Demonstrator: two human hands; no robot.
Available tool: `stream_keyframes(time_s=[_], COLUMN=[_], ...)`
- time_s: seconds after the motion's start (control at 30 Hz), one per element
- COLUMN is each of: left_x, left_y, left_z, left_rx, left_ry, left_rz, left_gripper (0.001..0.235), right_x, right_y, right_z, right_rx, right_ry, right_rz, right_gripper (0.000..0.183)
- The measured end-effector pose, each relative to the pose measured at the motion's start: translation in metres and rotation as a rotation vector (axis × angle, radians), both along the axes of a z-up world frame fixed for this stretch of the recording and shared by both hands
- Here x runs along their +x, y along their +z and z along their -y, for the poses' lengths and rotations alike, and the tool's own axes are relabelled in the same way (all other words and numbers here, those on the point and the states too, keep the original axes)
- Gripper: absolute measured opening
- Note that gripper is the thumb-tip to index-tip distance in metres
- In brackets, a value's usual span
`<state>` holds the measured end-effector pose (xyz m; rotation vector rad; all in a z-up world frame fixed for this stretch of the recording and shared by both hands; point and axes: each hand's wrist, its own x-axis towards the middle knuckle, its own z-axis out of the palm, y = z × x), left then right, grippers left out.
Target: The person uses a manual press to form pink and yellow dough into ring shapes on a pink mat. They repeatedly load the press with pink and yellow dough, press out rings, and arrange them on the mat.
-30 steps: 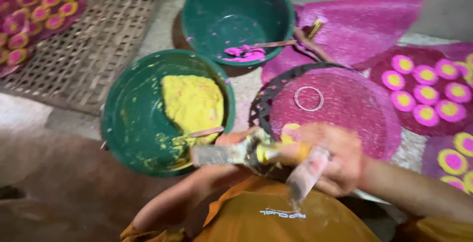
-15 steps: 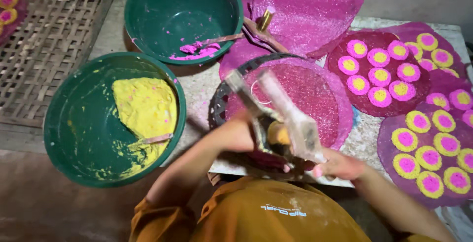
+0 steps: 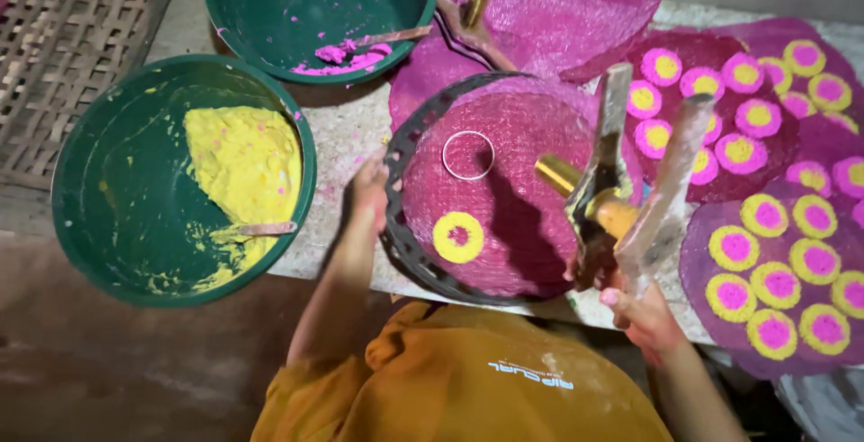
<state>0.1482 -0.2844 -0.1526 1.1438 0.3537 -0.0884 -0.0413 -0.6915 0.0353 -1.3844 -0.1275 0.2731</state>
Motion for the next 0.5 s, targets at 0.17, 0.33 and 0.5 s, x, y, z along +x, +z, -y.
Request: stream_keyframes(time_s=[0.17, 0.33, 0.5], left_x=[-0.080, -0.069, -0.054], left_y=[0.083, 0.133, 0.137], left_z=[0.027, 0.045, 0.043], left_rx=[0.992, 1.426, 1.407], left_ry=[0.039, -0.367, -0.484], left_rz=[0.325, 0.627, 0.716], left_gripper=[0.051, 0.051, 0.020], right_x=[0.007, 0.013, 0.008], right_y=[0.016, 0.022, 0.030], right_z=[-0.017, -0.032, -0.046], right_rx=[0.099, 0.163, 0.208], right_ry=[-0.084, -0.113, -0.137], right_rz=[-0.022, -0.015, -0.022], right_gripper=[0.074, 0.074, 0.075])
